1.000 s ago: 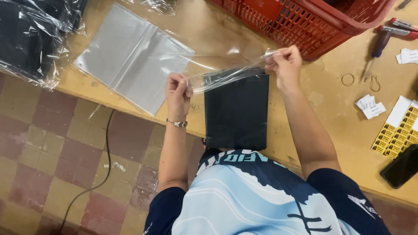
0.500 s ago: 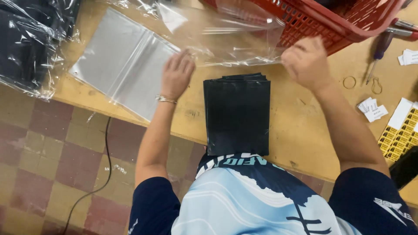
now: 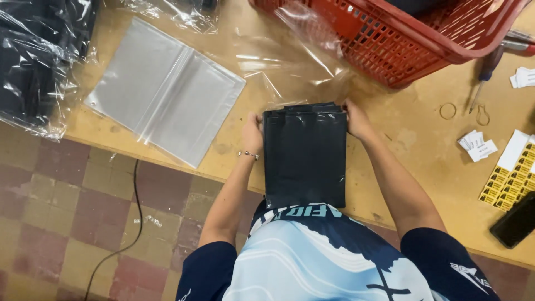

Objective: Packaging stacks of black plastic bags into clear plastic sleeves and placing them in a basket

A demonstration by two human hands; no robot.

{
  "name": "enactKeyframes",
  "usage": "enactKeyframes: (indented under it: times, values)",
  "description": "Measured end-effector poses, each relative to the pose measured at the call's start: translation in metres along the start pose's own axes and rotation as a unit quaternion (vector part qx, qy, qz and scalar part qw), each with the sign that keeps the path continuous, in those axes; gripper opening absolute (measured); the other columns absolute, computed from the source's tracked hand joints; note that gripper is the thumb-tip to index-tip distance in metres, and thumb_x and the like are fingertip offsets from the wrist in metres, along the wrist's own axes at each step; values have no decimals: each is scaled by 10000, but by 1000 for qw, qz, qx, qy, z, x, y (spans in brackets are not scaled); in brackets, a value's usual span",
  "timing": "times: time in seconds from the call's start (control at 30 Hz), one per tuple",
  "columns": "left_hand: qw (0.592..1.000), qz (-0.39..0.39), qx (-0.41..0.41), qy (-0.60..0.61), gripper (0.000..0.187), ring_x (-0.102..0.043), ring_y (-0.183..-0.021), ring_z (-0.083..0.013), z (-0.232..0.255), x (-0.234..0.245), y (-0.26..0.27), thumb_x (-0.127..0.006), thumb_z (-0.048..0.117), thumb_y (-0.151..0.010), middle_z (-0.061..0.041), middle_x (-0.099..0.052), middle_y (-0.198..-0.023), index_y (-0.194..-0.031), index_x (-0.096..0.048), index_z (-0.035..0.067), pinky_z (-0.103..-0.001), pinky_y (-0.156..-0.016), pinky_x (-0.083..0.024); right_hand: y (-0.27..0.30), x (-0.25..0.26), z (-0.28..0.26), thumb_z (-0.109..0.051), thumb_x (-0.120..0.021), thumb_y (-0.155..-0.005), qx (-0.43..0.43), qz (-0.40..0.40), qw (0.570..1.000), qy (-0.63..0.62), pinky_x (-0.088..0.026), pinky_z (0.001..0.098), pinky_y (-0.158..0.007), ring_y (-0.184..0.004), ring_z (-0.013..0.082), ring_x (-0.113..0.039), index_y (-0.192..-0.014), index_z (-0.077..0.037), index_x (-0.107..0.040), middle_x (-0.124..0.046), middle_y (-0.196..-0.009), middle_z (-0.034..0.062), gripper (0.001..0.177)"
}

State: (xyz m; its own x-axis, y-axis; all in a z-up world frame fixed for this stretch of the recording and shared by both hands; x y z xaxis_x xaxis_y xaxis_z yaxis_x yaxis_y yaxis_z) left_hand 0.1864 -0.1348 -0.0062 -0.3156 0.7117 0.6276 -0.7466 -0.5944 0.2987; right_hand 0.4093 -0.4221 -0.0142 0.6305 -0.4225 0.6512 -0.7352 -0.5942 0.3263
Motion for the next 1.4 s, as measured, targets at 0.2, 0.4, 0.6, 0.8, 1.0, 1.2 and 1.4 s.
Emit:
enactKeyframes:
  times: [0.2,0.4,0.6,0.8,1.0,1.2,1.4]
  values:
    - [991,-5,77,108,132,-721,-837,-326,-88,-66,-50,-672,261,-883,-128,-691,-793,-875,-576,170,-428,-749,-553,-14,-35,52,-176,-540,-1028,-130,-13,974,-187,-581,403,-473,-661,314,-673,-1142,-90,-593,-633,-826,156,153]
    - [998,44,-39,7,134,-695,-795,-411,-26,-30,-43,-679,157,-876,-183,-639,-730,-842,-551,135,-494,-731,-522,3,-41,32,-169,-564,-966,-208,-97,945,-234,-543,345,-442,-495,215,-621,-1155,-132,-669,-584,-642,62,219]
    - [994,-2,-107,-26,96,-652,-808,-303,-32,-56,-66,-607,262,-949,-84,-603,-788,-924,-527,215,-417,-799,-504,44,-7,-63,-135,-546,-1000,-98,-71,939,-321,-450,207,-560,-669,126,-586,-1079,-121,-656,-557,-775,-3,136]
    - [994,-27,-101,37,205,-630,-762,-270,-42,-66,-77,-720,289,-867,-73,-602,-750,-836,-571,152,-382,-781,-509,16,-45,26,-151,-579,-946,-79,-42,917,-388,-430,202,-478,-583,123,-555,-1057,-129,-599,-504,-744,-2,115]
    - [919,-47,183,347,302,-543,-473,-167,-104,-110,-103,-535,428,-811,-78,-592,-516,-589,-512,225,-243,-474,-364,34,-39,0,-171,-638,-933,-45,-30,902,-427,-440,168,-457,-577,73,-553,-1018,-137,-592,-504,-747,-27,103]
    - [964,-118,-72,225,274,-612,-661,-254,-60,-80,-67,-661,242,-953,-129,-630,-637,-740,-559,103,-358,-716,-440,43,-34,-12,-200,-616,-972,-8,-23,893,-450,-413,166,-494,-584,60,-547,-1019,-129,-566,-537,-736,-38,99]
    - [968,-128,-173,128,120,-711,-987,-390,37,-16,0,-614,106,-934,-228,-739,-958,-1011,-689,51,-455,-914,-529,43,-36,12,-137,-550,-1061,36,53,905,-420,-453,166,-666,-731,48,-543,-1117,-115,-573,-559,-830,-44,64]
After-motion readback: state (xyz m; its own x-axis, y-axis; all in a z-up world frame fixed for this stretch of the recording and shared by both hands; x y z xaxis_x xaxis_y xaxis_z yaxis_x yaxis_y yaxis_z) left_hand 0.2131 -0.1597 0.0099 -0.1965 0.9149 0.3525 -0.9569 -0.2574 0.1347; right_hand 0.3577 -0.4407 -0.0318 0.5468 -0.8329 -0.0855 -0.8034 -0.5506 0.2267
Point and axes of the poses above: each hand's wrist, its own y-axis away from the middle knuckle, its own x-axis out of the back of the hand, z = x × y, the point moved 10 cm from there along -y, towards the middle knuckle
